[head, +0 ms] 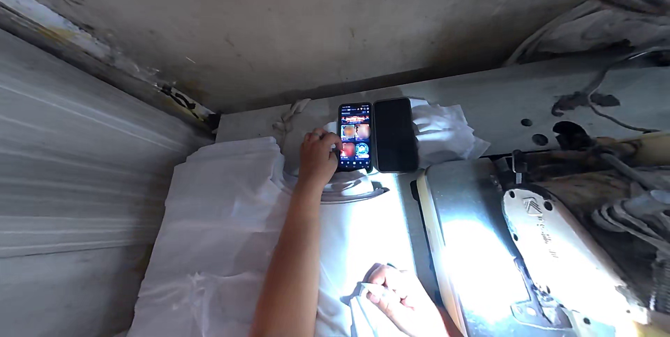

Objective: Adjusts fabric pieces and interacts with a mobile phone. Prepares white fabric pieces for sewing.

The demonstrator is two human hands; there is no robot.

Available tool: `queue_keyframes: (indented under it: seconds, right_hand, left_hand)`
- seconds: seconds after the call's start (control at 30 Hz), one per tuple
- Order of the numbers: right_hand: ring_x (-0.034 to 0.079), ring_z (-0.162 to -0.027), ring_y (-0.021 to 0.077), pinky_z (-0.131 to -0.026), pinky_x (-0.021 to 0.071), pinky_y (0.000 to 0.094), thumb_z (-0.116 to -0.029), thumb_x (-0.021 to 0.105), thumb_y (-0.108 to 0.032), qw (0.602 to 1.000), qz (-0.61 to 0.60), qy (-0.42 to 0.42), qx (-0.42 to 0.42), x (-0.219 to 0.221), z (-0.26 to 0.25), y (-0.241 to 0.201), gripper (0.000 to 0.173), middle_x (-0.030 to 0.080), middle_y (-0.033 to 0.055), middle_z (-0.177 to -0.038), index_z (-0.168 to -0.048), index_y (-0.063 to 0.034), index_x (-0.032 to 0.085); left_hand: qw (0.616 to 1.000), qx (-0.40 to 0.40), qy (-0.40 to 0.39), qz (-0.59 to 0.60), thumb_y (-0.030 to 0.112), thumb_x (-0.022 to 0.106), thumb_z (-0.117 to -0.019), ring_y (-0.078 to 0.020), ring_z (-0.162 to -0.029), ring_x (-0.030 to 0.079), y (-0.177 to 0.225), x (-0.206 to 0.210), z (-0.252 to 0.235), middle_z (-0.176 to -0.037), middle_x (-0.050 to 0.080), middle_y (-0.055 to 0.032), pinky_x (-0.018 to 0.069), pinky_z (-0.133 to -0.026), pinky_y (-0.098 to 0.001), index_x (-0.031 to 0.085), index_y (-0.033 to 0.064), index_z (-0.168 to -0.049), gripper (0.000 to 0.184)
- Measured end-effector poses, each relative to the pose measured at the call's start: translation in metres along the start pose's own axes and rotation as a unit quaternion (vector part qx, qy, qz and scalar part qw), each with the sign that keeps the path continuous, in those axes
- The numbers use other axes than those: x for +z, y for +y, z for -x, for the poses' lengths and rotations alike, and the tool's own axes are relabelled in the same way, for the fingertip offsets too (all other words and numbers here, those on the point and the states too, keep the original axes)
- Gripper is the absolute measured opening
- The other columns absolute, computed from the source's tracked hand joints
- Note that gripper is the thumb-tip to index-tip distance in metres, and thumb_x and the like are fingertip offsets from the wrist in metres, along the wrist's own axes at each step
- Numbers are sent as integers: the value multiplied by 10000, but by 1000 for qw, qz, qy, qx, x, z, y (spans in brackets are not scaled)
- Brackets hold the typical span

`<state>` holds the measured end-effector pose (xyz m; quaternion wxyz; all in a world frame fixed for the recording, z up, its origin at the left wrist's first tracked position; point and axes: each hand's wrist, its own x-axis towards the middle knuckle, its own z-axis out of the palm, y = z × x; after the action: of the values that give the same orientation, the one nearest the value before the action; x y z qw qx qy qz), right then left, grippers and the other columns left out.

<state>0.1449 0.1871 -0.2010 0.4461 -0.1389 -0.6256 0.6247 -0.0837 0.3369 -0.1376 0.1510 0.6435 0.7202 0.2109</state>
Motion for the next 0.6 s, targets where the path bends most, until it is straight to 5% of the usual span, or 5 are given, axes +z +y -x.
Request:
queue_keyframes:
  seconds: [0.1,0.33,0.43,0.6]
  right_hand:
    - [509,-648,-18,-615,422,105,-1079,521,-232,1000,-4,-19,-11,0,-2,4,277,559,35,-749,-908,-19,561]
    - [552,-675,7,-643,455,124,-1066,542,-215,1000,9,-3,-1,1,6,12,278,602,71,-780,-910,10,586]
    - [589,-710,4,-695,473,121,-1041,560,-155,1000,22,8,12,0,5,5,273,641,106,-772,-901,71,619]
    - [497,-653,2,-630,406,123,-1042,534,-161,996,48,-44,60,-5,-12,-23,312,586,110,-736,-878,95,603]
  left_hand:
    - [1000,-5,9,2,-130,576,-851,-443,-1169,544,0,0,0,-1206,613,-229,429,-957,-622,729,42,-984,265]
    - [1000,9,-22,-14,-117,573,-856,-425,-1187,541,-2,5,-1,-1230,602,-215,426,-972,-617,766,120,-1075,375]
    - [998,-27,-47,-27,-113,553,-896,-447,-1248,506,0,5,-1,-1342,559,-227,402,-1000,-634,733,187,-1252,499]
    - [997,-63,-35,-34,-104,520,-912,-463,-1276,475,-1,3,-1,-1394,512,-245,390,-987,-651,589,230,-1458,643]
